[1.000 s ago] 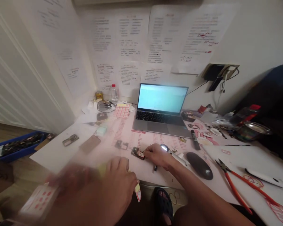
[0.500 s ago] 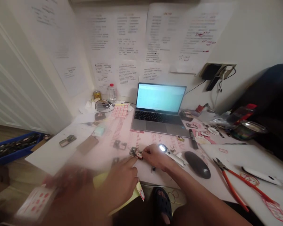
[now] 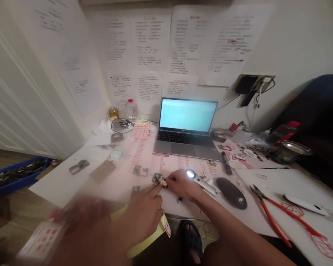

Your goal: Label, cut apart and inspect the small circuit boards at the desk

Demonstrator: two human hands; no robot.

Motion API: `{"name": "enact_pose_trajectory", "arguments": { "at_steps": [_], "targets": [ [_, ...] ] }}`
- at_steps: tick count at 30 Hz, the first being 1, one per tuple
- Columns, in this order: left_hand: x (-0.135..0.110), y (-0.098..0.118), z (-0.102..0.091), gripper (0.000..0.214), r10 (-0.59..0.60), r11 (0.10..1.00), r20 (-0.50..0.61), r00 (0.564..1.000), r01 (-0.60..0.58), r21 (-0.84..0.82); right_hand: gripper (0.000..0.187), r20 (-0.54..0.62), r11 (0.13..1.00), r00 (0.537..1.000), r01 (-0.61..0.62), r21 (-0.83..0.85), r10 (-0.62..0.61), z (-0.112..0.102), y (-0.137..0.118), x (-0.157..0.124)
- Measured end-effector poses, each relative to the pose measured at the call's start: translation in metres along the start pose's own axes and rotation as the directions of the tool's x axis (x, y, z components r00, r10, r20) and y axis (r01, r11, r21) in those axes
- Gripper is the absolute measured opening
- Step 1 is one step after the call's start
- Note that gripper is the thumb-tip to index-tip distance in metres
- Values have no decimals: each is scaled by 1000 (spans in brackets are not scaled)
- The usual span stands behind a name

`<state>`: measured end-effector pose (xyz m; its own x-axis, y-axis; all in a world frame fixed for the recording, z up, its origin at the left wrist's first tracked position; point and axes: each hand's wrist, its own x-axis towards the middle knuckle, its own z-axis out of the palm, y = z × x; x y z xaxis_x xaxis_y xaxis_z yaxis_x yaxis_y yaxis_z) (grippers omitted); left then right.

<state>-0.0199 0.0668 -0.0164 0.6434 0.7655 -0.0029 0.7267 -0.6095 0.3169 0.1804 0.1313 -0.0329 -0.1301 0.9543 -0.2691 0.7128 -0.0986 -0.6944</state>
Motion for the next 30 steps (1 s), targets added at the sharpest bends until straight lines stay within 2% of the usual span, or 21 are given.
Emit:
{"name": "enact_pose_trajectory", "arguments": {
  "at_steps": [12,16,20,23,30],
  "targets": [
    [7,3,-5,13,-6,1000,16,1000,5,31,29,-38,996,999,4,-92,-7,0,-5,-3],
    [11,6,-10,13,-42,998,62,997,39,39,24,-59,993,998,4,-122,-11,1,-9,-5],
    [12,8,-13,16,-51,997,80,996,45,70,11,-125,990,992,-42,-135,25,0,-7,-7],
    [12,7,-12,16,-40,997,71,997,36,63,26,-163,989,986,-70,-133,48,0,-3,-10],
    [13,5,-13,15,-60,998,82,995,58,21,27,-140,983,990,-61,-171,37,6,1,-10]
  ]
}}
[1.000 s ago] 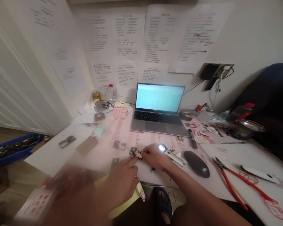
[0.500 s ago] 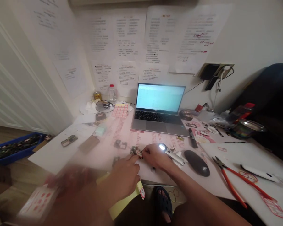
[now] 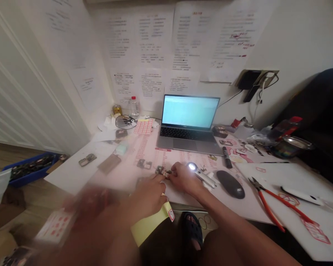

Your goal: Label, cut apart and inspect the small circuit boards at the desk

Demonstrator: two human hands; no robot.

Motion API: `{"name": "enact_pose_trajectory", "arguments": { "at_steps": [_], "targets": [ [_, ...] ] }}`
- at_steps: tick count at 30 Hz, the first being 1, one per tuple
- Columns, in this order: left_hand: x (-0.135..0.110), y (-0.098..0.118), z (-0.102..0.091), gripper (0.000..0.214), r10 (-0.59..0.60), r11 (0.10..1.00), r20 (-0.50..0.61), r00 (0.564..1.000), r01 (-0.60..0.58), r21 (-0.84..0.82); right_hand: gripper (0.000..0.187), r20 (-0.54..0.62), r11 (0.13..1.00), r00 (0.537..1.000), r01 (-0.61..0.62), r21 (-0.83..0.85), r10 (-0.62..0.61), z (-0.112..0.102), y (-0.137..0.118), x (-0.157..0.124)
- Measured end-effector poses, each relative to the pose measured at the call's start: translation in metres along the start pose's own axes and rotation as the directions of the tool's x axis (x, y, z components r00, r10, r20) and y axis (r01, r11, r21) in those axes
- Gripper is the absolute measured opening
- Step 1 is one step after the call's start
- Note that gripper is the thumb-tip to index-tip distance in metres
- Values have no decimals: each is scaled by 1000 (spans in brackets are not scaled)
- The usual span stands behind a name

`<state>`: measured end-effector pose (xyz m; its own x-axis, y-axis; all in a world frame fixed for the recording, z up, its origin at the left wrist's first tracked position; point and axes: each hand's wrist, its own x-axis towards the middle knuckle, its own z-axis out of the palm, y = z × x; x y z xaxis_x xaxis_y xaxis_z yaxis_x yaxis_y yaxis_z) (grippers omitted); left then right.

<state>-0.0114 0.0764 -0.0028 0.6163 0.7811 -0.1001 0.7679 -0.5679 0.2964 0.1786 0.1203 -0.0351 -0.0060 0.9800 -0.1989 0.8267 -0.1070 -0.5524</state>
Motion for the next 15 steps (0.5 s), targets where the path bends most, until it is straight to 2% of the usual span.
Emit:
{"name": "enact_pose_trajectory", "arguments": {
  "at_steps": [4,7,10,15],
  "targets": [
    [2,0,0,15,-26,999,-22,999,26,-33,32,4,1000,1000,5,-6,-5,0,-1,1],
    [4,-2,-1,13,11,998,-17,1000,-12,-61,35,10,1000,1000,8,0,-8,-3,0,1],
    [7,-5,-2,13,33,995,-3,999,-34,-94,25,17,1000,1000,16,12,-16,-5,0,2],
    [7,-9,-1,10,-1,986,-54,999,-9,-168,13,-32,1000,999,0,29,1,-1,-2,2]
  ]
}}
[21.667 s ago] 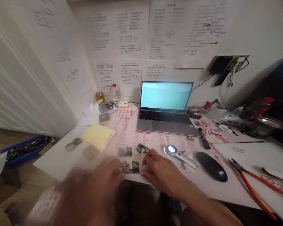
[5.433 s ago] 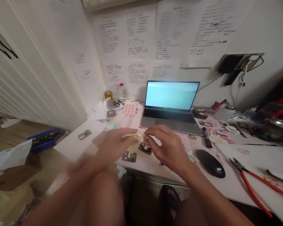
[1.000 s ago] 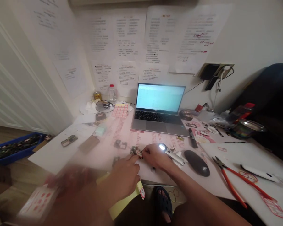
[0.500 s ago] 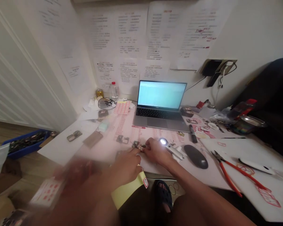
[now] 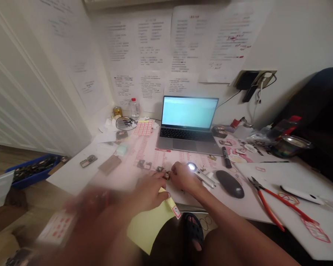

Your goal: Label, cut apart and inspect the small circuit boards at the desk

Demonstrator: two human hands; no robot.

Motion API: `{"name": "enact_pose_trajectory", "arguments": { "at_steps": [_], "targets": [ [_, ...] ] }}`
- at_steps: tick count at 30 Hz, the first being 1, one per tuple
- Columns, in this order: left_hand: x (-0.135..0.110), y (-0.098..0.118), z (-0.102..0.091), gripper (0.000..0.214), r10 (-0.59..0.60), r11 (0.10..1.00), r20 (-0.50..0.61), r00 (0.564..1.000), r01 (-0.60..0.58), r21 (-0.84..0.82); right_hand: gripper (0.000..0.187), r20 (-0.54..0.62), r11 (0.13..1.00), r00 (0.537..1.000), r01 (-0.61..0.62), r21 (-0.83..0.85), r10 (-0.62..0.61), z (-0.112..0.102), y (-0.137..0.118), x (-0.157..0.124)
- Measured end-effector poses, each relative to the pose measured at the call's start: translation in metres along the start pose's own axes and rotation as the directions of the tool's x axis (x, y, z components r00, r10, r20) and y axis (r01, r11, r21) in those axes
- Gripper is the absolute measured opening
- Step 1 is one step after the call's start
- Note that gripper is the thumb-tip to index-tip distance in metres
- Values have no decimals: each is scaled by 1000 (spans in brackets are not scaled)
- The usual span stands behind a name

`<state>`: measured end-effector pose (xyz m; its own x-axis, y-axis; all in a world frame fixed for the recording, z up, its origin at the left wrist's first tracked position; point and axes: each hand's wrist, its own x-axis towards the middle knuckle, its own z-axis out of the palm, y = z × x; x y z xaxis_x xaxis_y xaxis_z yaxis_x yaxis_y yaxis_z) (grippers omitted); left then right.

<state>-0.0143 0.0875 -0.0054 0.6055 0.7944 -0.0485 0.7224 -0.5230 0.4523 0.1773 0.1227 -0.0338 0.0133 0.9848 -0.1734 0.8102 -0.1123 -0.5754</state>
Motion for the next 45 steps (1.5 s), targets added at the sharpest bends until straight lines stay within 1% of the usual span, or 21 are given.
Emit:
{"name": "enact_pose_trajectory", "arguments": {
  "at_steps": [2,4,6,8,11,13,15,18,20,22,23,24,26,28,30,32,35,37,41,43,45],
  "targets": [
    [-2,-1,-3,8,-30,995,-70,997,23,-92,14,-26,999,1000,-1,36,2,0,-1,0],
    [-5,-1,-7,9,-136,956,-138,981,93,-279,14,-60,994,998,16,104,-10,-8,-2,0],
    [-9,-2,-12,19,-295,841,-149,944,183,-509,13,-92,979,995,66,195,-48,-22,-4,-3],
    [-12,-3,-16,32,-423,689,-124,898,229,-687,23,-100,950,988,143,279,-119,-39,-6,-10],
    [-16,-4,-19,43,-525,522,-156,837,172,-836,35,-23,851,950,290,438,-311,-58,-10,-26],
    [-18,-3,-20,44,-572,481,-199,796,129,-867,36,38,768,908,331,548,-418,-60,-12,-36],
    [-18,-3,-20,43,-609,482,-236,757,117,-868,33,44,734,900,325,597,-435,-56,-15,-43],
    [-18,-2,-20,38,-609,538,-311,730,91,-838,21,-38,746,923,333,577,-383,-46,-19,-46],
    [-18,-2,-20,33,-568,630,-426,704,38,-776,19,-79,743,922,353,569,-378,-43,-20,-45],
    [-18,0,-21,35,-480,756,-565,671,-10,-655,21,-90,745,923,357,563,-374,-41,-21,-43],
    [-18,1,-22,38,-424,810,-613,667,-24,-586,23,-83,748,925,350,564,-371,-41,-21,-43],
    [-18,2,-23,40,-370,849,-636,677,-32,-528,26,-68,751,927,340,566,-368,-41,-20,-42],
    [-17,5,-25,32,-283,879,-606,744,-52,-474,31,-32,763,932,316,563,-362,-41,-19,-41],
    [-16,6,-27,21,-237,869,-528,816,-66,-491,34,-18,780,936,304,547,-352,-40,-18,-41],
    [-15,6,-28,17,-237,843,-454,859,-50,-535,34,-19,795,937,307,523,-349,-39,-17,-40],
    [-15,5,-27,17,-277,814,-412,868,-16,-581,32,-18,812,936,316,490,-353,-41,-17,-41],
    [-17,4,-25,17,-309,799,-414,856,-3,-602,20,-51,828,919,376,416,-391,-46,-20,-45],
    [-18,4,-23,17,-296,815,-445,845,-19,-579,11,-119,811,882,468,352,-457,-51,-23,-50],
    [-18,3,-21,16,-265,843,-497,826,-51,-535,13,-243,753,764,639,156,-598,-51,-24,-56],
    [-18,3,-21,17,-285,835,-467,837,-22,-550,16,-286,728,706,685,44,-647,-46,-23,-55],
    [-18,3,-20,19,-330,788,-379,865,31,-615,19,-326,705,654,707,-58,-683,-40,-20,-53]
  ]
}}
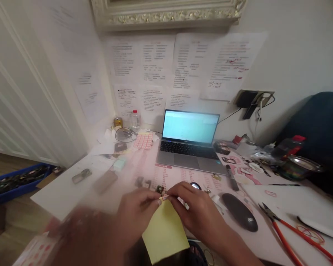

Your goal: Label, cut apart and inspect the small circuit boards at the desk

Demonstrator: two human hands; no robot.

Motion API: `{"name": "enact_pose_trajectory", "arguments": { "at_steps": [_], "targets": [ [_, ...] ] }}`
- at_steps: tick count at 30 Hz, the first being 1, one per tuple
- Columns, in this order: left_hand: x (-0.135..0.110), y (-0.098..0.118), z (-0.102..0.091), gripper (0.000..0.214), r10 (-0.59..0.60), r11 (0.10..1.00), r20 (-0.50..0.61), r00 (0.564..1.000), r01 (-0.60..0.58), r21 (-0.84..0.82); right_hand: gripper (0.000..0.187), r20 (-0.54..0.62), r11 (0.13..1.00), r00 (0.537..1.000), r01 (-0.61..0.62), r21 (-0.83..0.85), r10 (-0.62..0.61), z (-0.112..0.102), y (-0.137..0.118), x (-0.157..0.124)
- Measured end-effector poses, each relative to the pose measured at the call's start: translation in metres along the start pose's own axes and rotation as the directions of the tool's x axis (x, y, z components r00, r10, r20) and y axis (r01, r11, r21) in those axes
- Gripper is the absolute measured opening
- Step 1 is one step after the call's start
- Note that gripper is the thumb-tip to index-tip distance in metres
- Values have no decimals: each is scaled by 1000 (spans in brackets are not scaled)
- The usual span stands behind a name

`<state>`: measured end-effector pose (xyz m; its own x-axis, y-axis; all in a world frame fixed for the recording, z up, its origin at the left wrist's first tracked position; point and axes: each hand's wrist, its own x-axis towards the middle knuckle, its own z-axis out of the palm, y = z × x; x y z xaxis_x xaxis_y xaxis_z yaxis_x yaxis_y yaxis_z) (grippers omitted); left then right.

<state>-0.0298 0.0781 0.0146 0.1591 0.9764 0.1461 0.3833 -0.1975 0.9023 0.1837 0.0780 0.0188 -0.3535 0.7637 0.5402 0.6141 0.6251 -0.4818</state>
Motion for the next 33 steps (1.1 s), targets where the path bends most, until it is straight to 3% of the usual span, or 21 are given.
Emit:
{"name": "enact_pose_trajectory", "arguments": {
  "at_steps": [6,10,14,18,24,33],
  "targets": [
    [2,-4,-5,34,-231,937,182,956,269,-224,28,-106,964,975,171,-202,-195,6,4,-4],
    [4,-4,-10,44,-281,833,276,919,376,-406,31,-155,903,925,285,-321,-347,0,2,-6],
    [4,2,-10,47,-266,753,320,909,404,-520,29,-195,861,883,330,-387,-426,0,5,-8],
    [3,5,-8,50,-245,776,298,923,371,-510,29,-213,888,896,305,-343,-390,5,5,-8],
    [1,7,-10,61,-255,829,269,929,353,-434,21,-195,989,970,133,-66,-144,6,-3,-3],
    [4,8,-8,56,-241,854,266,934,334,-398,19,-127,945,962,202,-258,-241,13,8,-6]
  ]
}}
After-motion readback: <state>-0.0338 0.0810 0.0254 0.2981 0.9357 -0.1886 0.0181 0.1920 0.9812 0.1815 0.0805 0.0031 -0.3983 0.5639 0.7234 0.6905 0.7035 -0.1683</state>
